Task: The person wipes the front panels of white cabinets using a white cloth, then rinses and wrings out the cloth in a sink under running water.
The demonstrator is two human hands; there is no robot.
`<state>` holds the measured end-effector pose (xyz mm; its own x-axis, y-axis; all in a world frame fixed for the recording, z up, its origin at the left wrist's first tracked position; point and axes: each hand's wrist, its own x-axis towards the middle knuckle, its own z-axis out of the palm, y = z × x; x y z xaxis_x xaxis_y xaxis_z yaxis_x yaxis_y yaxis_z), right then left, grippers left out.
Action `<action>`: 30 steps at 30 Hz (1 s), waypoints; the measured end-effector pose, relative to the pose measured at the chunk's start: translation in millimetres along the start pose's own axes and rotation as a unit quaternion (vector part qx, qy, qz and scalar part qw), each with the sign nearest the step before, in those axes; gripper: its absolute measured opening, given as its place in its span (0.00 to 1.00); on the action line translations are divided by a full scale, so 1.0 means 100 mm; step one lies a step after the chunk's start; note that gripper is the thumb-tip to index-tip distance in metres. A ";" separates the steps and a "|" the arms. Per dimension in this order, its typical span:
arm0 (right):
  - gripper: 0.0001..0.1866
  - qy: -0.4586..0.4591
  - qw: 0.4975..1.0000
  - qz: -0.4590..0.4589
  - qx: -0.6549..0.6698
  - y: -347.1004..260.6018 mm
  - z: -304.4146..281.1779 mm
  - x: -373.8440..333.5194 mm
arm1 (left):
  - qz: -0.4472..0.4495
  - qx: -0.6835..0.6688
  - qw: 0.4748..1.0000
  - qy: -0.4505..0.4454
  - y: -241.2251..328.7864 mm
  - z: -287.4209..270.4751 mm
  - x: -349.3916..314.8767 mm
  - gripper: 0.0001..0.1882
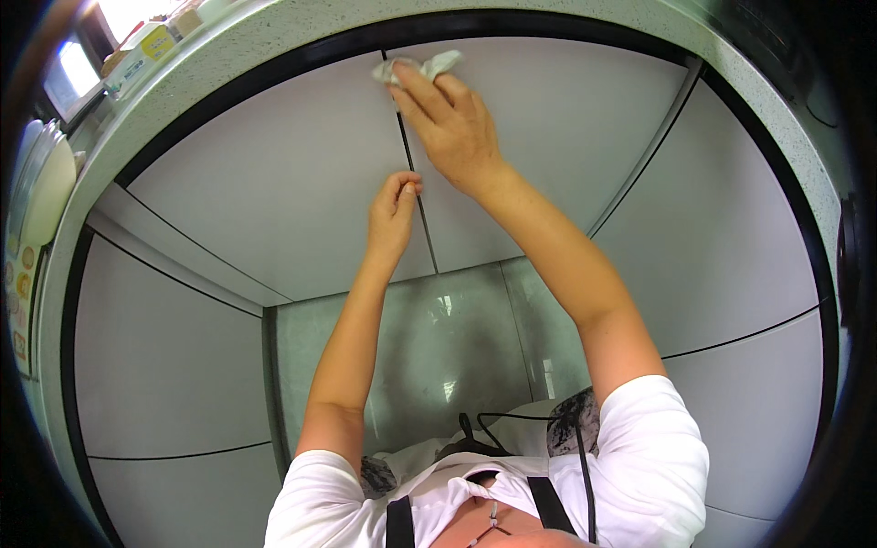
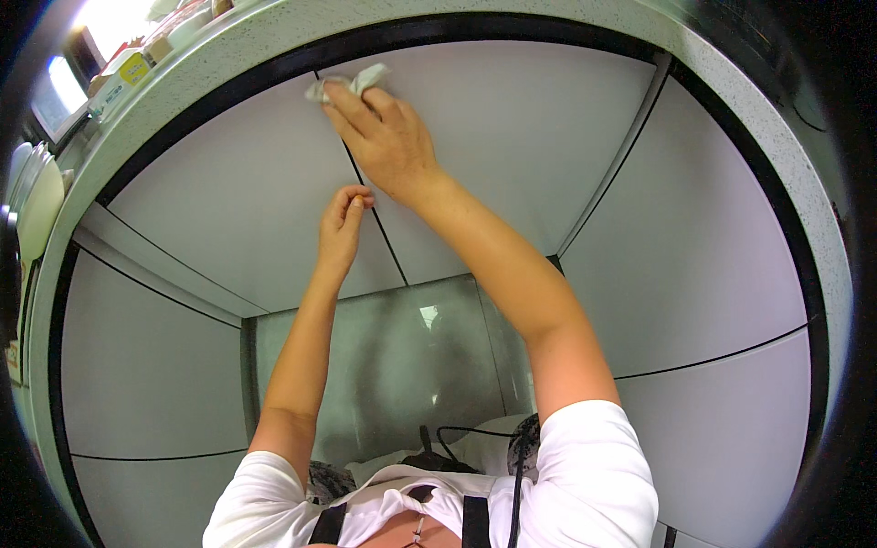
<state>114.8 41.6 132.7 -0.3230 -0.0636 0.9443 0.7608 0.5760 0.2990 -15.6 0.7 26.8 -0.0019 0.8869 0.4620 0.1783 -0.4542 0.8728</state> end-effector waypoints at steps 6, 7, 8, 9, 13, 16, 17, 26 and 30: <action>0.15 -0.003 0.999 -0.052 -0.005 0.16 -0.01 0.05 | -0.001 0.003 1.000 -0.006 0.04 -0.06 -0.02 0.10; 0.16 0.003 0.999 -0.047 -0.027 0.18 -0.03 0.10 | 0.001 0.002 1.000 -0.005 0.08 -0.05 0.00 0.10; 0.16 -0.001 0.999 -0.044 -0.026 0.18 -0.03 0.11 | -0.003 0.003 1.000 -0.007 0.08 -0.03 -0.02 0.10; 0.17 0.006 0.999 -0.029 -0.022 0.18 -0.02 0.12 | -0.006 0.003 1.000 -0.010 0.05 -0.02 -0.03 0.10; 0.18 0.013 1.000 0.011 -0.007 0.12 0.03 0.13 | -0.001 -0.010 1.000 -0.007 -0.07 0.00 -0.02 0.10; 0.17 0.015 0.998 0.036 -0.058 0.20 -0.03 0.22 | 0.002 0.000 1.000 -0.010 -0.04 -0.04 -0.02 0.10; 0.17 0.016 0.997 0.034 -0.065 0.21 -0.07 0.27 | 0.000 0.001 1.000 -0.006 -0.04 -0.04 -0.02 0.10; 0.19 -0.051 0.992 0.094 -0.070 0.62 -0.43 0.21 | -0.001 0.025 0.999 0.024 0.06 -0.02 -0.07 0.10; 0.13 -0.058 0.974 0.117 -0.183 1.10 -0.75 -0.01 | 0.012 0.020 1.000 0.010 0.10 0.02 -0.06 0.11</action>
<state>241.3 44.0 175.1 -0.1629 0.1397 0.9767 0.9641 0.2327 0.1275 -12.4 -9.2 32.5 -0.0176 0.8740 0.4856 0.2179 -0.4707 0.8550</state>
